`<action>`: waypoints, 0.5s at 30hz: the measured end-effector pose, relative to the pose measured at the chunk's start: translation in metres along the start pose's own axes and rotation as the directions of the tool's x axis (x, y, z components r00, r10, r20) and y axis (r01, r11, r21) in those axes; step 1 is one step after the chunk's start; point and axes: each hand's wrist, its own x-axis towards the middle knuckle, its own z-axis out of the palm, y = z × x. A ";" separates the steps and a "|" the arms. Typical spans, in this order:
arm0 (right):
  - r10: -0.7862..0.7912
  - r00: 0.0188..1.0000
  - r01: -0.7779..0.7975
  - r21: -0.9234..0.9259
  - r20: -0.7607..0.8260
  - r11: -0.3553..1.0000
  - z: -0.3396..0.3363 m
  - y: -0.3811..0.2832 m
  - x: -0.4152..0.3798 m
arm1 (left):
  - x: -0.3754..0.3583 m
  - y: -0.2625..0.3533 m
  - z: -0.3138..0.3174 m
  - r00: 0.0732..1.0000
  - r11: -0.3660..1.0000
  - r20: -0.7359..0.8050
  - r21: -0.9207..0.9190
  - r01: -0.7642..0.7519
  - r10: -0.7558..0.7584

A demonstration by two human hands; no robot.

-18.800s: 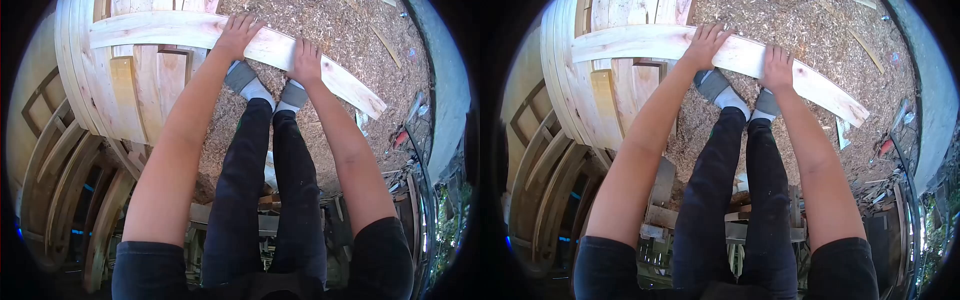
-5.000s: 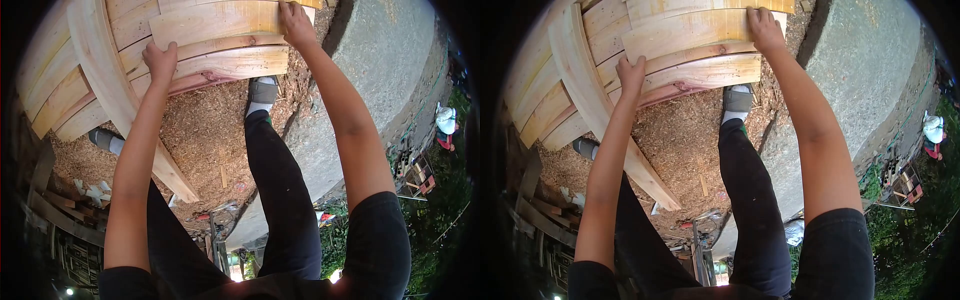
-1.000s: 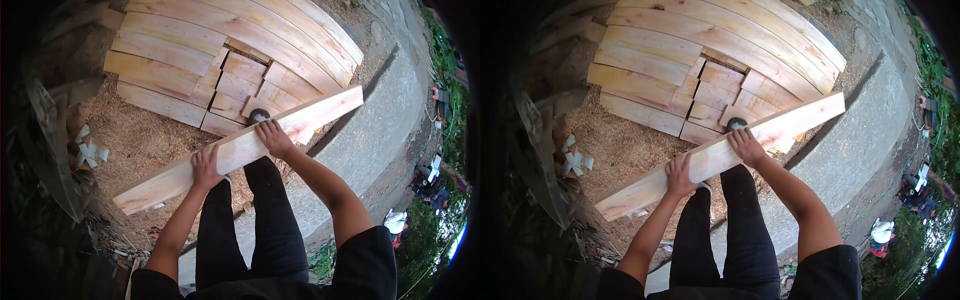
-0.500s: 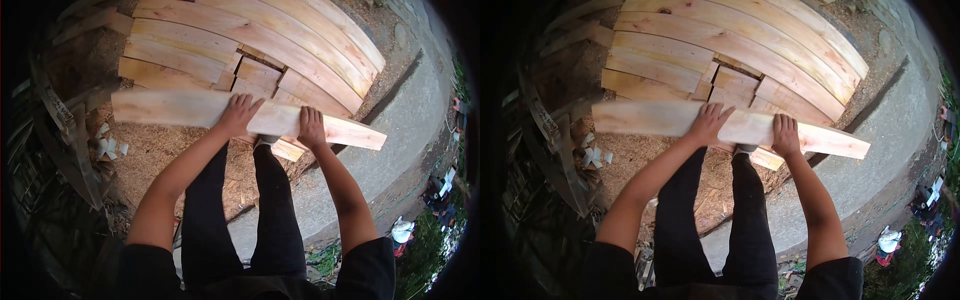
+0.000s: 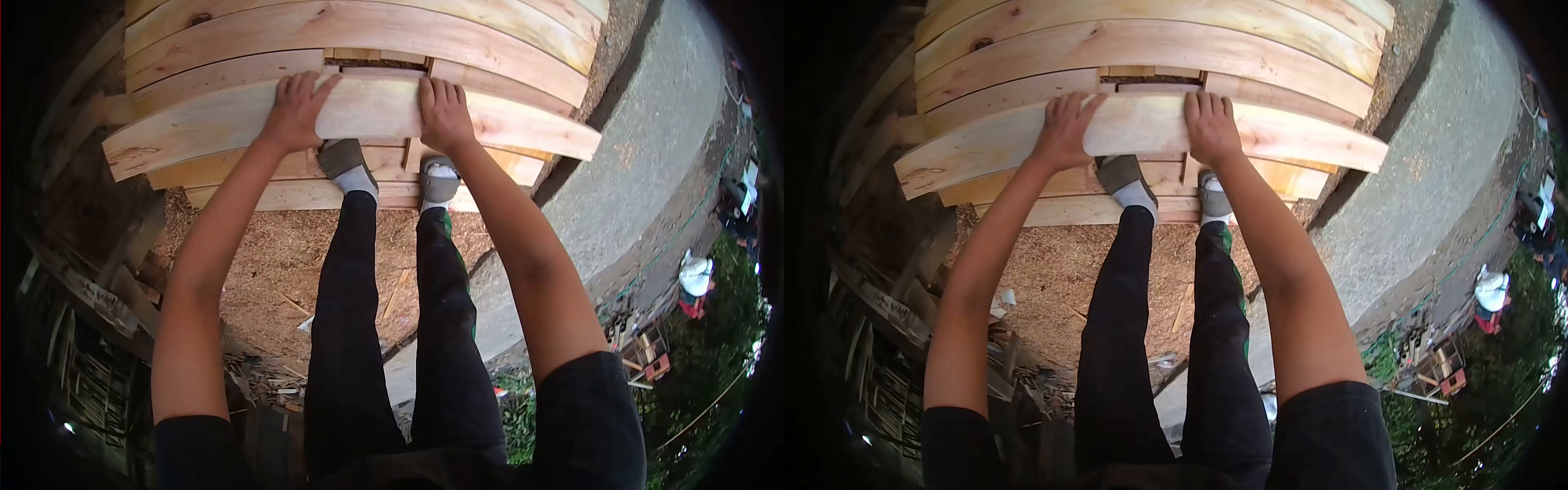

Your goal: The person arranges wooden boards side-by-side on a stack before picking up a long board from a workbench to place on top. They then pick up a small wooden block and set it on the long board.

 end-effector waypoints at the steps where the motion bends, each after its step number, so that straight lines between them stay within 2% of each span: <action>1: -0.003 1.000 0.003 0.012 -0.024 1.000 0.007 -0.001 0.008 | 0.003 -0.007 0.001 0.999 1.000 -0.036 -0.014 -0.013 0.013; 3: -0.012 0.998 0.012 0.010 -0.063 1.000 0.023 0.000 0.018 | 0.007 -0.018 0.003 0.998 1.000 -0.053 -0.022 -0.021 0.020; 11: 0.012 1.000 -0.011 -0.051 0.027 0.999 0.023 -0.016 0.059 | 0.021 -0.065 -0.005 1.000 1.000 -0.016 0.011 -0.026 0.026; 15: -0.010 1.000 0.008 -0.055 -0.028 0.998 0.025 -0.027 0.083 | 0.023 -0.087 -0.015 1.000 1.000 -0.009 0.010 -0.015 0.015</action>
